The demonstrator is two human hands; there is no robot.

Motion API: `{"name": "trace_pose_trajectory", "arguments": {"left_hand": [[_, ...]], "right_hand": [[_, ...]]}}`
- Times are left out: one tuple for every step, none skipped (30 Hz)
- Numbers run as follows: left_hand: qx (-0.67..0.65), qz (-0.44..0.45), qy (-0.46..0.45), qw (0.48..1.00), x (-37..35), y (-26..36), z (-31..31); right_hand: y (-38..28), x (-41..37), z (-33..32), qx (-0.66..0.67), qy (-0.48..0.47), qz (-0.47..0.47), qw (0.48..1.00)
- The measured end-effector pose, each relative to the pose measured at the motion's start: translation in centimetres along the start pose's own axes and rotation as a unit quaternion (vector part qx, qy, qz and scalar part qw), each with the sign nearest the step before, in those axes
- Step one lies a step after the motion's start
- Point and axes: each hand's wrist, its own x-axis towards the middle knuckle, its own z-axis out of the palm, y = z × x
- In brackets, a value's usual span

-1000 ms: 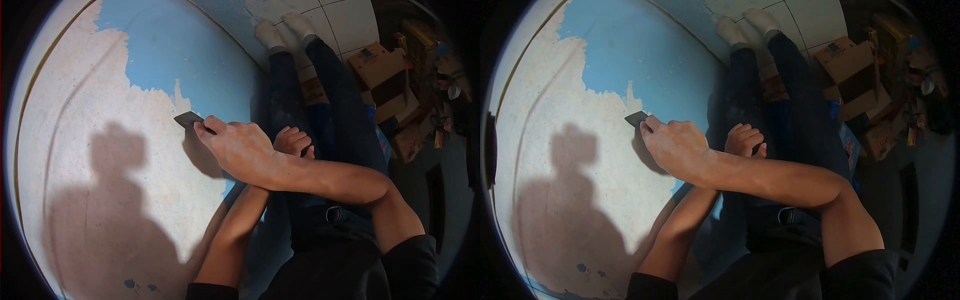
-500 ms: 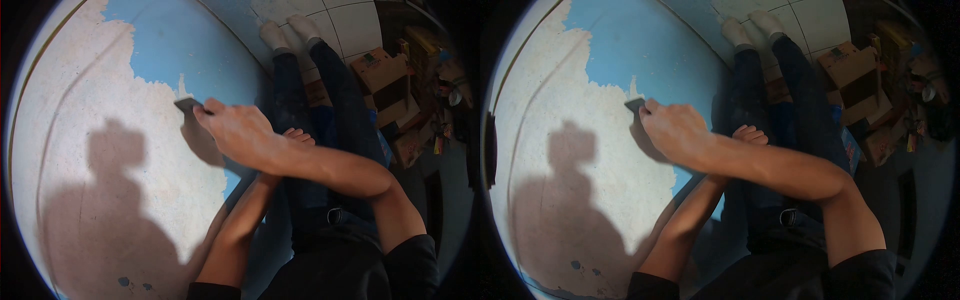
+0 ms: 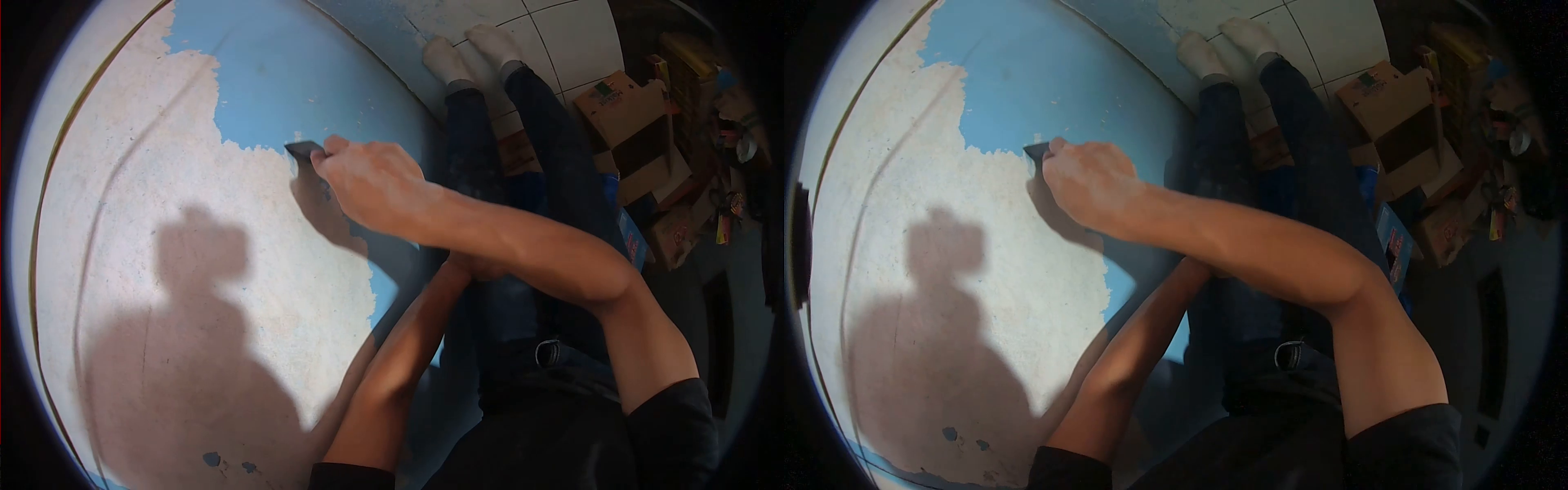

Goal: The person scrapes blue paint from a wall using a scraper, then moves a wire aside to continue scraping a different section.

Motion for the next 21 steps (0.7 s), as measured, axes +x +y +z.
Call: {"name": "trace_pose_trajectory", "arguments": {"left_hand": [[0.034,0.010,-0.041,0.999,1.1,0.3,-1.3],[0.035,-0.006,-0.163,0.986,2.1,0.3,-3.3],[0.036,-0.022,-0.280,0.959,2.9,0.3,-4.7],[0.031,-0.029,-0.301,0.953,3.5,0.5,-5.5],[0.026,-0.036,-0.322,0.946,3.8,0.7,-5.9],[0.021,-0.044,-0.344,0.938,4.0,0.8,-6.4],[0.015,-0.042,-0.274,0.961,2.9,0.5,-4.7],[-0.004,-0.027,-0.135,0.990,1.1,-0.4,-1.0],[-0.001,-0.014,-0.018,1.000,0.0,-1.0,2.2],[0.011,-0.009,0.035,0.999,-0.5,-1.3,3.7],[0.029,-0.003,0.068,0.997,-0.3,-1.8,4.9],[0.025,-0.012,-0.029,0.999,0.9,-1.3,1.6],[0.018,-0.021,-0.125,0.992,2.1,-0.6,-1.8],[0.010,-0.031,-0.220,0.975,3.0,0.0,-4.4],[0.004,-0.041,-0.312,0.949,3.4,0.2,-5.5],[-0.007,-0.032,-0.271,0.962,3.1,0.2,-5.3],[-0.017,-0.025,-0.229,0.973,2.6,-0.1,-4.8],[-0.027,-0.016,-0.188,0.982,2.0,-0.3,-4.3],[-0.029,-0.010,-0.136,0.990,1.2,-0.6,-2.8],[-0.029,-0.012,-0.082,0.996,0.3,-1.2,-0.8],[-0.023,-0.027,-0.055,0.998,-0.9,-1.8,1.2]], "right_hand": [[-0.4,-1.0,0.0,0.006,0.004,-0.010,1.000],[-0.8,-2.1,0.1,0.013,0.007,-0.018,1.000],[-1.1,-2.9,-0.1,0.016,0.000,-0.014,1.000],[-1.5,-3.5,-0.4,0.018,-0.006,-0.011,1.000],[-1.7,-3.8,-0.5,0.021,-0.012,-0.009,1.000],[-1.6,-3.3,-0.3,0.014,-0.005,-0.007,1.000],[-1.1,-2.3,-0.1,0.006,0.004,-0.005,1.000],[-0.6,-1.3,0.0,-0.003,0.014,-0.002,1.000],[0.0,-0.7,0.3,-0.002,0.016,-0.002,1.000],[0.5,0.0,0.8,0.001,0.020,-0.003,1.000],[0.8,0.4,1.0,0.003,0.024,-0.004,1.000],[0.4,-0.2,0.6,0.007,0.010,-0.009,1.000],[-0.4,-1.7,0.0,0.011,-0.005,-0.012,1.000],[-1.0,-3.3,-0.4,0.015,-0.022,-0.016,1.000],[-1.4,-4.4,-0.4,0.041,-0.015,-0.017,0.999],[-1.4,-4.4,-0.3,0.033,-0.020,-0.010,0.999],[-1.4,-4.2,-0.3,0.026,-0.024,-0.002,0.999],[-1.4,-4.0,-0.3,0.020,-0.028,0.005,0.999],[-0.8,-3.0,0.1,0.018,-0.018,0.015,1.000],[0.2,-1.3,0.9,0.016,-0.008,0.025,1.000],[0.7,-0.3,1.3,0.014,0.003,0.034,0.999]]}}
